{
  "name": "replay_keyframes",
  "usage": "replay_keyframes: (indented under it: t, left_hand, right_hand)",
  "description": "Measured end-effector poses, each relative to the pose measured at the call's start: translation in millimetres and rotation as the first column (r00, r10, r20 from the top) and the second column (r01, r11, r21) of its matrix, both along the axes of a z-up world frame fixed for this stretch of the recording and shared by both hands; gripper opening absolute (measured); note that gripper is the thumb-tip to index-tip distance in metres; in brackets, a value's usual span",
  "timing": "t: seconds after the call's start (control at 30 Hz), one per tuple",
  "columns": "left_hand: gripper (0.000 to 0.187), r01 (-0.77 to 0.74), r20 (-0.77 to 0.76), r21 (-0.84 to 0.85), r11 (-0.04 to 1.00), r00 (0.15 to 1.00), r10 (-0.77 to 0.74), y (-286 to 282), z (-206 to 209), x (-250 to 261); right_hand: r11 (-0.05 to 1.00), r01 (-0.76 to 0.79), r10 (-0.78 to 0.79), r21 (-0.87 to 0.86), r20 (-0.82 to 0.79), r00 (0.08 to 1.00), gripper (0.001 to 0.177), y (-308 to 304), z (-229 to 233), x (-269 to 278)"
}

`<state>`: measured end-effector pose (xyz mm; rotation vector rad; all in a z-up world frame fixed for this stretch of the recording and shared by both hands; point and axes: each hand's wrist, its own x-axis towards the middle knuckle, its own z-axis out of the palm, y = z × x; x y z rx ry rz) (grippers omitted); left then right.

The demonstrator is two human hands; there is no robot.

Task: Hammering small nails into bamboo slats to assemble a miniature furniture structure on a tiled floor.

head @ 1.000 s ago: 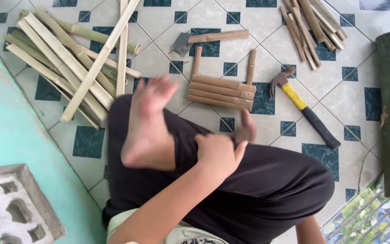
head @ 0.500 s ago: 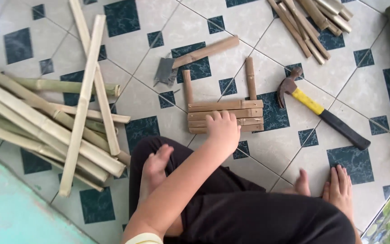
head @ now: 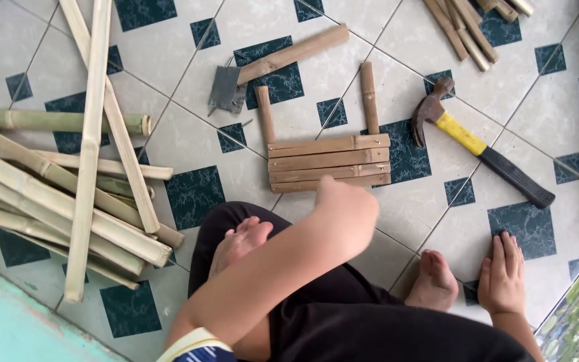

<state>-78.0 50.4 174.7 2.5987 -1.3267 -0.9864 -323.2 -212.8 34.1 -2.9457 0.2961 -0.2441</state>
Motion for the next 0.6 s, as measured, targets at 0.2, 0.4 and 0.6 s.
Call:
replay_keyframes:
  t: [0.2, 0.4, 0.6]
  left_hand:
    - [0.033, -0.221, -0.147, -0.576, 0.787, 0.975, 0.166, 48, 61, 69]
    - [0.057, -0.062, 0.11, -0.588, 0.806, 0.982, 0.156, -8, -103, 83]
    - [0.071, 0.223, 0.377, -0.501, 0.837, 0.926, -0.021, -20, -165, 77]
  right_hand:
    - [1.0, -0.022, 0.021, -0.005, -0.02, 1.0, 0.042, -5, 0, -1]
    - [0.986, 0.165, -0.159, 0.016, -0.193, 0.968, 0.075, 35, 50, 27]
    - [0.98, 0.198, -0.198, 0.008, 0.022, 0.98, 0.054, 20, -1, 22]
